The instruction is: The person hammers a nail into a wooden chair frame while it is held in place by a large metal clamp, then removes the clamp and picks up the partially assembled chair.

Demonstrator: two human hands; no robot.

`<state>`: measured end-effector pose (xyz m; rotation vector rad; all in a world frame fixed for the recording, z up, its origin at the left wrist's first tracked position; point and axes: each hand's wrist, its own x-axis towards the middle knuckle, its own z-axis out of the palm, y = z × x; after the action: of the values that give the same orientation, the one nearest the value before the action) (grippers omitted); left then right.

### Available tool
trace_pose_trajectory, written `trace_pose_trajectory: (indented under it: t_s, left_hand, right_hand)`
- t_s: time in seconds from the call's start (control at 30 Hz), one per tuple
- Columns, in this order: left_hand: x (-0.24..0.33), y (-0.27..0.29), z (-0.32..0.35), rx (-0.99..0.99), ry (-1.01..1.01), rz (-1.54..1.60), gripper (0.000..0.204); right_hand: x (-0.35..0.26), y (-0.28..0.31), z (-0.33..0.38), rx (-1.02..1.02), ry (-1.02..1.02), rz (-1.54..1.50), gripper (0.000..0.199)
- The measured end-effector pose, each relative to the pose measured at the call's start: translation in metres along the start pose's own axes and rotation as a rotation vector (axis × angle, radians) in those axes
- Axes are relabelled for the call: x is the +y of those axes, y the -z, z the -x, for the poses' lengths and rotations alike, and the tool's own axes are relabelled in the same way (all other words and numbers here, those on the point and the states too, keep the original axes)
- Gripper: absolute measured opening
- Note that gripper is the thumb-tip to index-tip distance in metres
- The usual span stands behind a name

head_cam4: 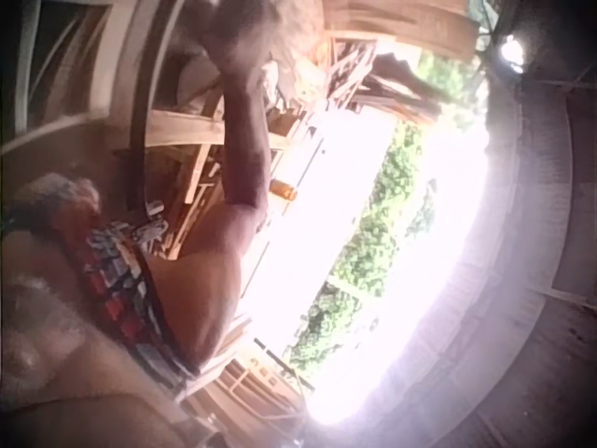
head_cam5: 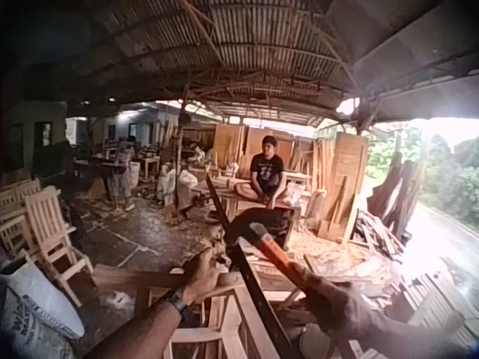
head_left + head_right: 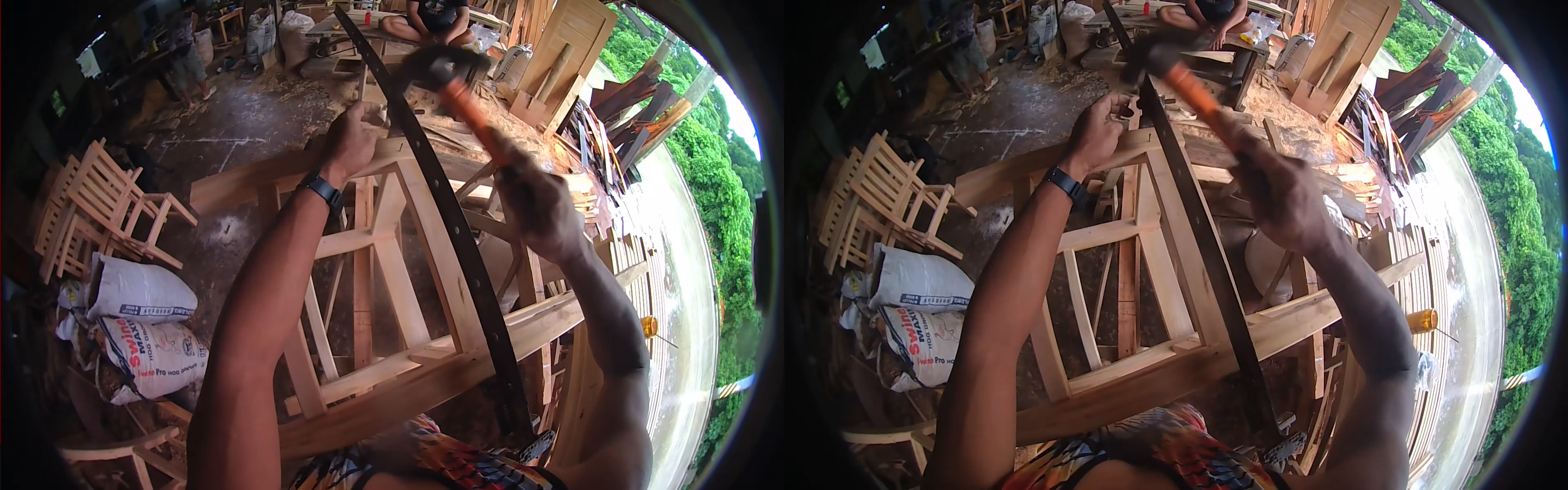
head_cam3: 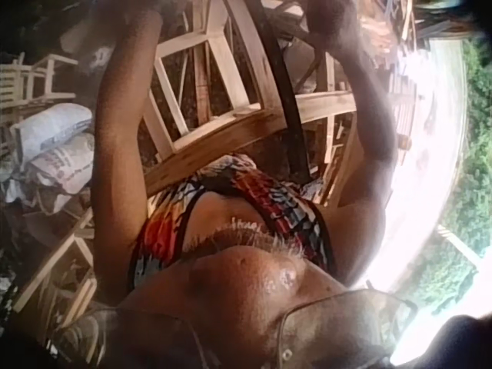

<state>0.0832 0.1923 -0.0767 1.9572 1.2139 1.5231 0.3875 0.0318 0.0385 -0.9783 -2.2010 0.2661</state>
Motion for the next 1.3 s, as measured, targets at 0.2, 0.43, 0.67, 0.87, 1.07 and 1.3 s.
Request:
trace_pose_trajectory:
  t_s: [0.2, 0.43, 0.67, 0.87, 1.07, 1.3]
  left_hand:
    - [0.009, -0.013, 0.001, 0.001, 0.088, 0.001, 0.046]
    - [0.008, -0.004, 0.005, 0.004, 0.166, 0.048, 0.056]
    - [0.013, -0.011, 0.001, 0.134, 0.076, -0.008, 0.05]
    - [0.027, 0.0, 0.009, 0.134, 0.18, 0.036, 0.055]
    - [0.017, -0.003, 0.004, 0.119, 0.119, -0.016, 0.059]
    - [0.009, -0.009, 0.001, 0.093, 0.15, -0.039, 0.056]
  right_hand:
    - [0.036, -0.011, 0.008, -0.101, 0.037, 0.053, 0.054]
    - [0.009, 0.005, 0.002, 0.098, -0.093, -0.026, 0.054]
    - [0.037, 0.002, -0.006, -0.228, 0.02, 0.124, 0.05]
    - [-0.008, 0.02, -0.016, 0.034, -0.197, -0.024, 0.047]
    - [0.046, -0.001, -0.015, -0.222, 0.14, 0.107, 0.053]
    - [-0.042, 0.023, -0.023, -0.105, -0.285, -0.163, 0.071]
